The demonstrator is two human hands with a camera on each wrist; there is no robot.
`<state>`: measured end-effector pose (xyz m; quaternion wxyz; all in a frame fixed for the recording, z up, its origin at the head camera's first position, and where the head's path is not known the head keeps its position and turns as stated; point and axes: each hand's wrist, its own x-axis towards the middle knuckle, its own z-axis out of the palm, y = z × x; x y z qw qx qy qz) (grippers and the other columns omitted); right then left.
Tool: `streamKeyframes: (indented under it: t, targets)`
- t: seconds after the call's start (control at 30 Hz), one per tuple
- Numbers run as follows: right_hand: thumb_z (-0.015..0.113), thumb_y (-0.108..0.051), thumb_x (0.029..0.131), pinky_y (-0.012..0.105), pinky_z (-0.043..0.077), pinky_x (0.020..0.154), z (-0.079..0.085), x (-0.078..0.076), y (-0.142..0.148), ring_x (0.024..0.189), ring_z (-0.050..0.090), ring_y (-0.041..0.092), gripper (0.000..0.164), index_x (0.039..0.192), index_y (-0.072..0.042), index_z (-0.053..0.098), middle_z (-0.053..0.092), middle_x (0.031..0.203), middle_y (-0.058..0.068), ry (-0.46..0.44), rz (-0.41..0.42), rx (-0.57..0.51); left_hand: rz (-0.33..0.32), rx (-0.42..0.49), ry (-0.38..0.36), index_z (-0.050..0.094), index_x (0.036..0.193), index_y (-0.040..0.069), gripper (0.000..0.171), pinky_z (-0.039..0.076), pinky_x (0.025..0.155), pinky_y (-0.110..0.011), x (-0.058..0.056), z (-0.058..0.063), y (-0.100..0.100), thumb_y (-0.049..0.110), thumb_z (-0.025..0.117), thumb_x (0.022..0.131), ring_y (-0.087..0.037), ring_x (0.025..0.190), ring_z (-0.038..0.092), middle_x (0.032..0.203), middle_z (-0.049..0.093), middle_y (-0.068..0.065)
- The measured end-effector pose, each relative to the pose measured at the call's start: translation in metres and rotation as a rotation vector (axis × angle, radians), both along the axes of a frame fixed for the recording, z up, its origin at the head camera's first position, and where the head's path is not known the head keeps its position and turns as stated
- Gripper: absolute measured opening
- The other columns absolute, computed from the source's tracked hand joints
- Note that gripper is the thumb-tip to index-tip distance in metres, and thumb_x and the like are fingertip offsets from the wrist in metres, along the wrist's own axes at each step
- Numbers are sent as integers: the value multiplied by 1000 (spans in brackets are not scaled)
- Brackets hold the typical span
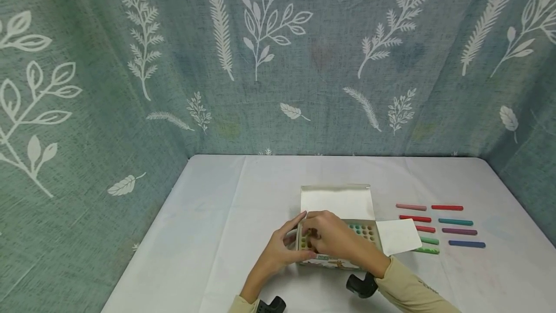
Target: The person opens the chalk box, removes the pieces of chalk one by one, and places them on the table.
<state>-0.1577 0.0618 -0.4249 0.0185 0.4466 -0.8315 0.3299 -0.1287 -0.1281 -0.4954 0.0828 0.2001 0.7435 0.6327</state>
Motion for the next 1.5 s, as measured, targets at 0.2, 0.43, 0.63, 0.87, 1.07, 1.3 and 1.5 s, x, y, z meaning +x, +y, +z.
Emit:
streamKeyframes:
  t: [0.2, 0.43, 0.63, 0.87, 1.07, 1.3, 1.5]
  targets:
    - [63, 10, 78, 15, 46, 56, 7, 0, 2, 66, 53, 4, 18, 84, -5, 71, 64, 88, 2, 10, 8, -26, -4, 14, -2, 33, 148, 30, 83, 40, 103, -43, 1, 0, 1, 24, 79, 79, -26, 126, 45, 149, 34, 1]
    - [65, 9, 78, 15, 50, 59, 13, -1, 5, 69, 59, 6, 16, 87, -2, 72, 65, 90, 5, 27, 6, -46, 4, -1, 8, 34, 147, 31, 82, 38, 105, -45, -1, 0, 1, 25, 79, 79, -26, 129, 41, 148, 35, 2]
    - [67, 9, 78, 16, 50, 57, 20, 0, 7, 66, 57, 4, 15, 88, -1, 72, 66, 88, 5, 17, 12, -69, 15, -11, -21, 33, 148, 29, 83, 38, 105, -45, 0, 1, 0, 25, 79, 79, -28, 130, 41, 148, 34, 1]
    - [66, 9, 80, 16, 51, 59, 34, 2, 15, 71, 59, 6, 18, 90, -5, 71, 65, 89, 3, -29, -3, -90, 24, -20, -26, 34, 148, 30, 84, 39, 104, -45, -1, 2, 0, 25, 80, 78, -29, 128, 43, 148, 35, -1]
    - [67, 8, 81, 15, 52, 60, 43, 3, 26, 71, 60, 7, 16, 87, -7, 70, 64, 86, 2, 12, -6, -126, 37, -27, -39, 35, 146, 33, 84, 38, 104, -44, -2, 3, 2, 25, 81, 76, -26, 126, 44, 144, 39, -1]
    - [69, 8, 79, 17, 52, 60, 54, 7, 40, 73, 62, 8, 17, 87, -7, 68, 64, 87, 3, 52, -35, -156, 35, -15, -49, 34, 147, 32, 85, 41, 102, -45, -1, 3, 3, 22, 81, 77, -31, 125, 45, 143, 40, -2]
    - [70, 8, 79, 20, 54, 61, 61, 13, 52, 74, 62, 9, 21, 87, -11, 68, 65, 87, 1, 82, -53, -189, 35, -14, -57, 33, 148, 32, 85, 43, 100, -44, 0, 4, 3, 22, 80, 77, -36, 125, 44, 146, 36, -5]
